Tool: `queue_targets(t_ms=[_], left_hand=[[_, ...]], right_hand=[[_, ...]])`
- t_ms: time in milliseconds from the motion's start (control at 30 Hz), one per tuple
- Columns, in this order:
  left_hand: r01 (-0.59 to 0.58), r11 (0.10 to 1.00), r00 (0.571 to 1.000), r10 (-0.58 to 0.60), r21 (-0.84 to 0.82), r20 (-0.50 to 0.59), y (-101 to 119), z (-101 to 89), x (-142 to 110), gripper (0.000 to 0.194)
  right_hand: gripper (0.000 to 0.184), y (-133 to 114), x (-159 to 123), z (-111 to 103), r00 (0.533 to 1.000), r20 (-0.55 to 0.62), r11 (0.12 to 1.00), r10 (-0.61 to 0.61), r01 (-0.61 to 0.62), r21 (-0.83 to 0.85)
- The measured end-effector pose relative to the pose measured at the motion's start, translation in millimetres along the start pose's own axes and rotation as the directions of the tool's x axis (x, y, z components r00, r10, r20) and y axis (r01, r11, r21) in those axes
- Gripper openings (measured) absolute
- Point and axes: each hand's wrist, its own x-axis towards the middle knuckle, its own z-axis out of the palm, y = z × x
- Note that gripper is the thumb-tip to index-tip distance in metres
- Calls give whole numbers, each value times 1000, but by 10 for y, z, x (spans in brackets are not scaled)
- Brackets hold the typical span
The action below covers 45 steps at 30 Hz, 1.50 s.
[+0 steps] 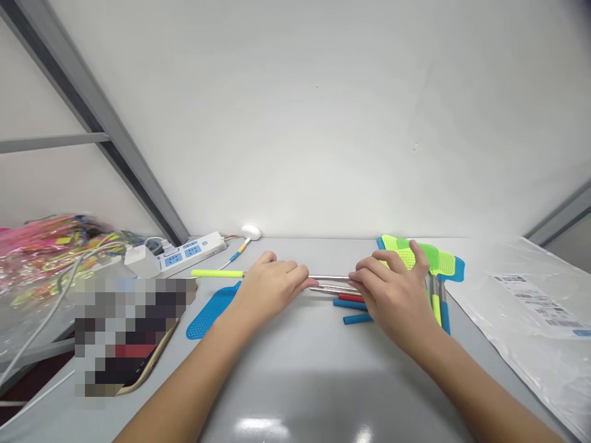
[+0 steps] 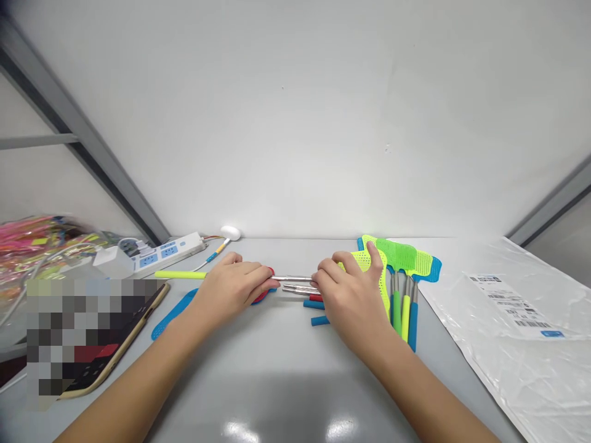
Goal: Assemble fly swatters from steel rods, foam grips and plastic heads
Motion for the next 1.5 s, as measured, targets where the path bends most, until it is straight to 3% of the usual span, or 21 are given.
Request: queue_targets(t_ms=[267,367,400,467,567,600,667,767,867,967,1067,1233,1500], left_hand=[[47,998,999,-46,-43,2,-170,0,-52,37],[42,999,999,-42,-33,-6,-187,-8,-62,35],[43,999,999,-43,-25,-5,-190,-15,-65,34],[58,998,998,-58,-3,-5,-201,-32,-75,32],[88,996,996,-88,25,-22,-229,-57,-98,31],[95,995,995,-94,28,-29,-236,-65,-105,30],[105,994,994,-104,30,-34,-231,-82,-112,30],[104,994,994,-103,36,-42,-153,-122,-93,29],[45,998,995,-42,41,-87,3,-181,-48,22],[18,997,987,-6,72,-159,153,-240,-8,16],[1,995,989,13,96,-148,228,-262,5,17],[-52,997,998,53,51,-21,249,-205,-15,13],[-79,997,997,79,8,-1,325,-165,-14,16]], right_hand=[[18,174,-29,12,999,-31,1000,-13,13,-11],[8,181,-27,42,1000,-20,1000,-20,20,5],[11,199,-20,40,1000,-23,1000,-10,11,7],[39,281,-5,11,996,-59,998,62,-61,12],[70,493,9,-72,939,-130,943,319,-302,138],[73,565,11,-103,899,-83,887,429,-402,229],[67,659,12,-159,796,146,696,587,-589,411],[51,623,31,-219,648,449,347,615,-734,584],[46,453,74,-253,594,520,112,614,-718,687],[47,327,105,-258,565,538,15,626,-698,716],[50,290,103,-231,548,547,-15,633,-698,716],[44,244,87,-176,570,618,10,541,-740,673],[42,153,117,-230,543,678,13,496,-785,620]])
